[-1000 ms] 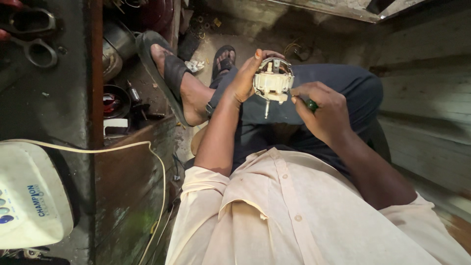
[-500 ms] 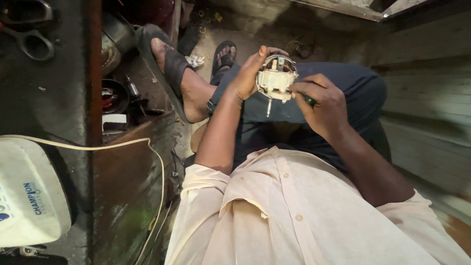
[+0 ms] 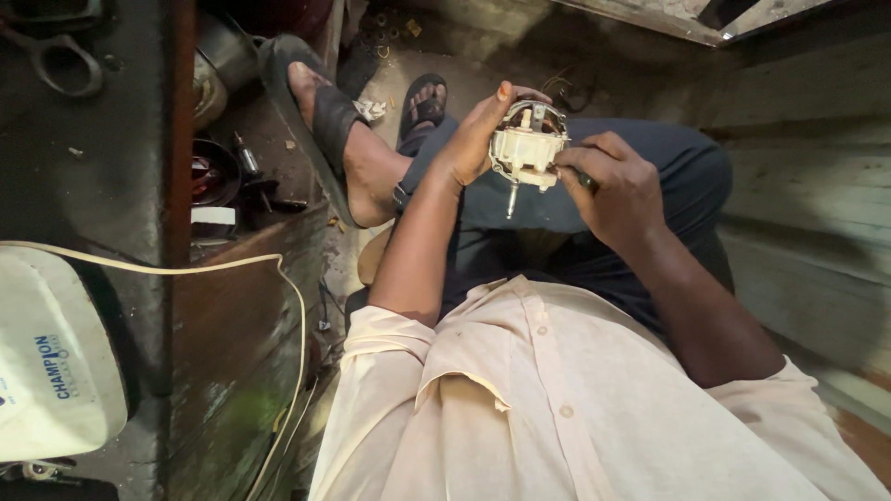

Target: The person sits on the floor and uses a screwdriver to adjust components inside a small white electrical motor, likely from a fan. They repeatedly tighten or loosen screws and rotate the motor housing while working.

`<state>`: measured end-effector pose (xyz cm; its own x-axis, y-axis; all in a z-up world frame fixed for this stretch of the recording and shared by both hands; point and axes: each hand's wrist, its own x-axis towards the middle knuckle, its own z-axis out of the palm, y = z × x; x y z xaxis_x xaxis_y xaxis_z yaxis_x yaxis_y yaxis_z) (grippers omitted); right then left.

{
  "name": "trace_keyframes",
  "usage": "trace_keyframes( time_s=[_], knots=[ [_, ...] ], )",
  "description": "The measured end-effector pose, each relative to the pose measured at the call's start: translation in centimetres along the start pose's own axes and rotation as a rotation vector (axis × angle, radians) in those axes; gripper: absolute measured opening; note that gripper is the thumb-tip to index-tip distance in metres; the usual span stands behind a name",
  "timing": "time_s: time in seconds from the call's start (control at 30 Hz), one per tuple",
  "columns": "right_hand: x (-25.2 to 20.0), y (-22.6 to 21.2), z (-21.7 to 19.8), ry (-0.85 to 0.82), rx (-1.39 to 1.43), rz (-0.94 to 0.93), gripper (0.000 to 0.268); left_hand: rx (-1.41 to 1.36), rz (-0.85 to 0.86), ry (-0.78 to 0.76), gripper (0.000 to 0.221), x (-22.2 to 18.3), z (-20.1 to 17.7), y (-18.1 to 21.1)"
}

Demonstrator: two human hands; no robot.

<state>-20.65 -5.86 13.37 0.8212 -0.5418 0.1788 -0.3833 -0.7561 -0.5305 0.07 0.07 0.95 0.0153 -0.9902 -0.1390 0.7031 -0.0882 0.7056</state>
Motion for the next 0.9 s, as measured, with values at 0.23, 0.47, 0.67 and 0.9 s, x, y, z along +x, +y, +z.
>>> trace_keyframes(
  time_s=[0.23, 0.47, 0.67, 0.9],
  knots=[
    [0.1, 0.0, 0.0, 0.031, -0.007, -0.046, 0.019, 0.017, 0.006, -0.005, 0.071, 0.1, -0.2, -0.3],
    [0.1, -0.1, 0.0, 0.039, 0.009, -0.08, 0.017, -0.035, 0.0, -0.013, 0.07, 0.3, -0.4, -0.5],
    [0.8, -0.3, -0.6, -0.004, -0.048, -0.09, 0.016, -0.038, -0.009, -0.011, 0.07, 0.3, -0.4, -0.4],
    [1.7, -0.2, -1.3, -0.042, -0.07, -0.11, 0.015, -0.046, -0.006, -0.013, 0.071, 0.6, -0.5, -0.6]
  ],
)
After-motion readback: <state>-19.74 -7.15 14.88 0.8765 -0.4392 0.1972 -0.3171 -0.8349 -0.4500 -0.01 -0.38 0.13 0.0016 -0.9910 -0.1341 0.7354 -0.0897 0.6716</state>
